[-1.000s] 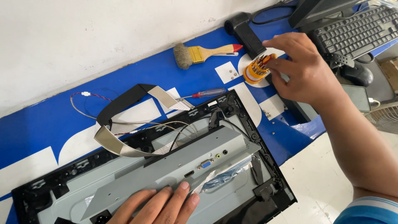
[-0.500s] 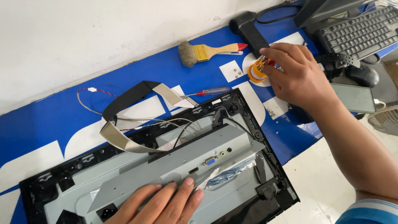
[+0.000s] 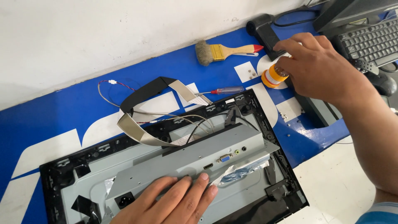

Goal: Disassembling a computer monitor by removing screws and lifting the internal metal housing to access the main board.

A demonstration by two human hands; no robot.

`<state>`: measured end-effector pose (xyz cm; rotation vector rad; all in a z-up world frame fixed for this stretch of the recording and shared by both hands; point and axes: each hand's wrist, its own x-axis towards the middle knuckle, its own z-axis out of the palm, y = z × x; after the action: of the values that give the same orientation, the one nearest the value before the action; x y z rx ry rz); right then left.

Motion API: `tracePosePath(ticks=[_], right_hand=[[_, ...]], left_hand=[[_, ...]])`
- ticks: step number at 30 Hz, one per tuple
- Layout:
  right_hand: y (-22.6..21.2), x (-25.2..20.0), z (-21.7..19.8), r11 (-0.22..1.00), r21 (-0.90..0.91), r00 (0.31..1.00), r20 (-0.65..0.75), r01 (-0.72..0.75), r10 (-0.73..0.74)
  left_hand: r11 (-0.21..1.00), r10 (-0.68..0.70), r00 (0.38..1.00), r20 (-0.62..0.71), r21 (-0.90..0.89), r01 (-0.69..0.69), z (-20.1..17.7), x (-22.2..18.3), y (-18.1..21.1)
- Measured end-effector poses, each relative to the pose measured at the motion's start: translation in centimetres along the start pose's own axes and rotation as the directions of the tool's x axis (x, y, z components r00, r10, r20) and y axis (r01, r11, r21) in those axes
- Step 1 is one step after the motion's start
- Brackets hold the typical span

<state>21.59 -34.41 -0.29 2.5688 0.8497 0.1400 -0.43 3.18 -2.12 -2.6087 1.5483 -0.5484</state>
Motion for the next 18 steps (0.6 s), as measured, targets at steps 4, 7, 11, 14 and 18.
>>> tracePosePath(ticks=[4, 7, 11, 14, 18], right_hand=[[0.1, 0.8, -0.5, 0.996, 0.078, 0.989, 0.141, -0.043, 0.031], [0.4, 0.8, 0.5, 0.989, 0.127, 0.997, -0.021, 0.078, -0.075], [-0.4, 0.6, 1.4, 0.977, 0.084, 0.970, -0.161, 0.195, -0.180], [-1.1, 0.4, 1.4, 0.979, 0.094, 0.979, -0.107, 0.181, -0.171], [-0.5, 0.0, 1.4, 0.973, 0.090, 0.973, -0.118, 0.211, -0.200]], left_hand=[[1.000, 0.019, 1.000, -0.018, 0.018, -0.019, 0.2, 0.0, -0.1], [1.000, 0.008, 1.000, -0.014, 0.005, -0.008, 0.2, 0.0, -0.1], [1.000, 0.018, 1.000, -0.003, 0.012, -0.018, 0.2, -0.1, -0.1], [1.000, 0.012, 1.000, -0.015, 0.011, -0.012, 0.1, 0.0, -0.1], [1.000, -0.002, 1.000, -0.026, -0.009, 0.002, 0.1, 0.1, 0.0]])
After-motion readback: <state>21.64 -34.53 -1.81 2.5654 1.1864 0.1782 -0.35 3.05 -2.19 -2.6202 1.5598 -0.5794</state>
